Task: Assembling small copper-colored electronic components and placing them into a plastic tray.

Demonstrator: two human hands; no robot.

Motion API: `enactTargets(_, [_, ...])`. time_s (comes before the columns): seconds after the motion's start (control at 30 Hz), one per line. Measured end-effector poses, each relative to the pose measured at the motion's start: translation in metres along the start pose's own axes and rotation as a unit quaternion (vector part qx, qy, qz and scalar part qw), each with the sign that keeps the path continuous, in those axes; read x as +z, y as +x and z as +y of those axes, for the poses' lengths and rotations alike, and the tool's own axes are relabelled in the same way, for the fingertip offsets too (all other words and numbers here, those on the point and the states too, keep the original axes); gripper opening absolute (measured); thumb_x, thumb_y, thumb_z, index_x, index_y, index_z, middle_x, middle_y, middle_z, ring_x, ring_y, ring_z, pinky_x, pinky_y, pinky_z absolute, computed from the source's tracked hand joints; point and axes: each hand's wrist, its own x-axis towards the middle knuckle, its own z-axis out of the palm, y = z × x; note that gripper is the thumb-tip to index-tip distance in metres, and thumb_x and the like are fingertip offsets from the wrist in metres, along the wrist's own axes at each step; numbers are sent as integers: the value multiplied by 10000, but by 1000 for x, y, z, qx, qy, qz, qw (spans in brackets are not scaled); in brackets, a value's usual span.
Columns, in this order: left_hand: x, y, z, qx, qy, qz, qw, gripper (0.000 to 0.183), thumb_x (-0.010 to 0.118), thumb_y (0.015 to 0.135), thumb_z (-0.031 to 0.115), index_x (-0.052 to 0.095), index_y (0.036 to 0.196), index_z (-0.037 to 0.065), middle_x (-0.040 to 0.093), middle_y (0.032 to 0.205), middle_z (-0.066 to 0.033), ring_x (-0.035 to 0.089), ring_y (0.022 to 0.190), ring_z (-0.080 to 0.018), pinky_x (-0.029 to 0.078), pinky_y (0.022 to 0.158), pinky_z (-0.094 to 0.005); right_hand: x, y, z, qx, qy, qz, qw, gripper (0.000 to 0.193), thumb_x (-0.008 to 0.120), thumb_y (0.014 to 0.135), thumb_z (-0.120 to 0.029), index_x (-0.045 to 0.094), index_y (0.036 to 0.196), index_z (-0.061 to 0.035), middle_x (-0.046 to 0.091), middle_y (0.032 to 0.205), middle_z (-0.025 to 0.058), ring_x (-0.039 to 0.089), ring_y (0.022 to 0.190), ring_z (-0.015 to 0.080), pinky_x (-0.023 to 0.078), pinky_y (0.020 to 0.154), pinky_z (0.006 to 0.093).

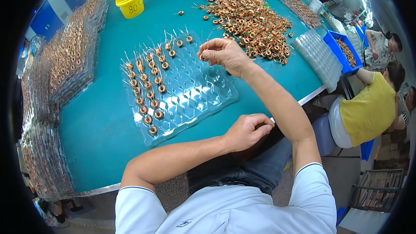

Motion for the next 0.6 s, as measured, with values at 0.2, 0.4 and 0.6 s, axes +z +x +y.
enactTargets(0.2, [-4,-1,-1,15,17,4,1000,149,613,926,109,672,996,-8,691,876,-123,652,760,-198,517,695,-318,20,43,-12,-63,-288,38,955,312,750,827,-112,656,1089,29,714,928,75,686,809,134,540,687,273])
enactTargets(0.4, [-4,-2,1,2,6,1,1000,149,622,917,108,673,995,-8,691,888,-132,660,764,-217,518,697,-333,32,92,8,-81,-399,76,910,317,747,787,-96,664,1067,29,733,911,106,710,839,165,549,735,293])
enactTargets(0.6, [-7,-4,2,1,17,-2,1000,148,630,906,113,674,986,-3,689,892,-146,670,781,-249,519,702,-347,35,97,12,-92,-517,62,849,275,789,750,-186,724,983,-55,737,917,95,707,851,224,549,757,345])
